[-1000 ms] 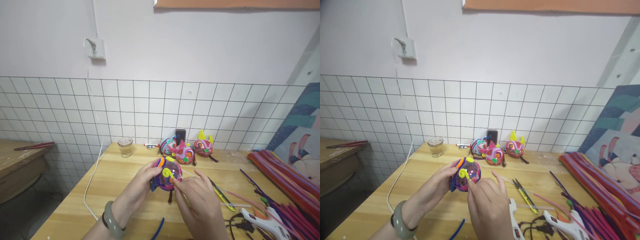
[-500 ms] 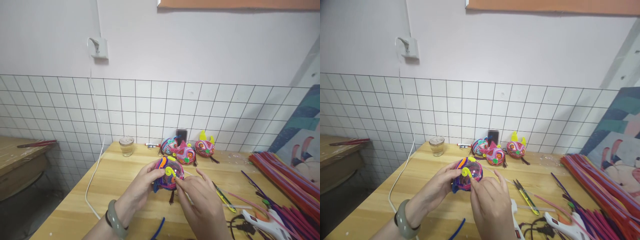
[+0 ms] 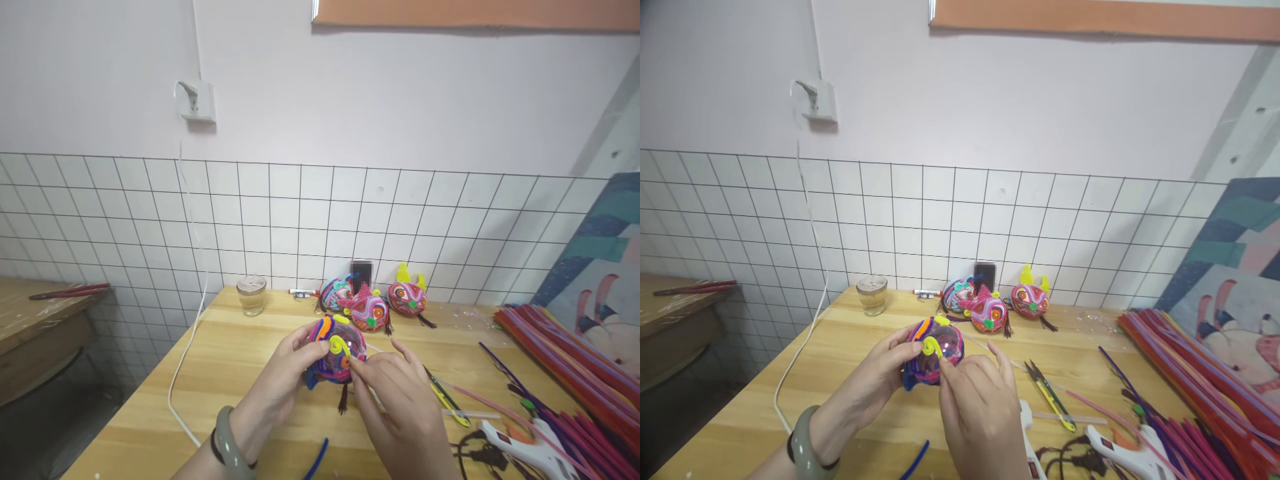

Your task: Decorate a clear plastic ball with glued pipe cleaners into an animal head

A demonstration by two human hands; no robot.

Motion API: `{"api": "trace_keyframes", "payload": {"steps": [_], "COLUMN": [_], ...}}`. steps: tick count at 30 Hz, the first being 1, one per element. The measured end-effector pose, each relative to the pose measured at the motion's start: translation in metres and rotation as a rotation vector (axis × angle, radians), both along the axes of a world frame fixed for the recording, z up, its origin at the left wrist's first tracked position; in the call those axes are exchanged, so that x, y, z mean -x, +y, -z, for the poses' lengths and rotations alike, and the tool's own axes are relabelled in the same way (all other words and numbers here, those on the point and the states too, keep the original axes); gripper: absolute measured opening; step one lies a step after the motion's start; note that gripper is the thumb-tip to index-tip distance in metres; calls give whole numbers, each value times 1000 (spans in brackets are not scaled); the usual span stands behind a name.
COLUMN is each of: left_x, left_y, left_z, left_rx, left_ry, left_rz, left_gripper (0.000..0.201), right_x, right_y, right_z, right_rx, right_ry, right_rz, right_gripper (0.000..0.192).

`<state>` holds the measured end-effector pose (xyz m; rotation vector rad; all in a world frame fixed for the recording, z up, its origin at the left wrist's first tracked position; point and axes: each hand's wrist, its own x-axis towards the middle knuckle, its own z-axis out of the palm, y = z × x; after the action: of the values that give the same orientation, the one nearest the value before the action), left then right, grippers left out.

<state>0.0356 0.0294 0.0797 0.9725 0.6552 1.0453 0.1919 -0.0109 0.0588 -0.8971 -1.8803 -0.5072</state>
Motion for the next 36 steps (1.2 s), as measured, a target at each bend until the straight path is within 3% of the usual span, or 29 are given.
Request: {"api": "trace_keyframes", "payload": {"steps": [20,28,36], "left_x": [-2,-6,-7], "left_y": [-5,-8,-11], "left_z": [2,-1,-1], "left_rx": [-34,-74,-76], "left_ry": [29,93,106], "left_rz": [-117,-172,-201], "left_gripper": [45,43,43], "right_x": [-2,-10,-7], "right_y": [-1,0,-1], "right_z": [-4,-4,-7], "right_rx": [-2,106,84], "right_ry": [50,28,39], "right_rz": [12,3,0], "right_gripper": [17,16,18]}}
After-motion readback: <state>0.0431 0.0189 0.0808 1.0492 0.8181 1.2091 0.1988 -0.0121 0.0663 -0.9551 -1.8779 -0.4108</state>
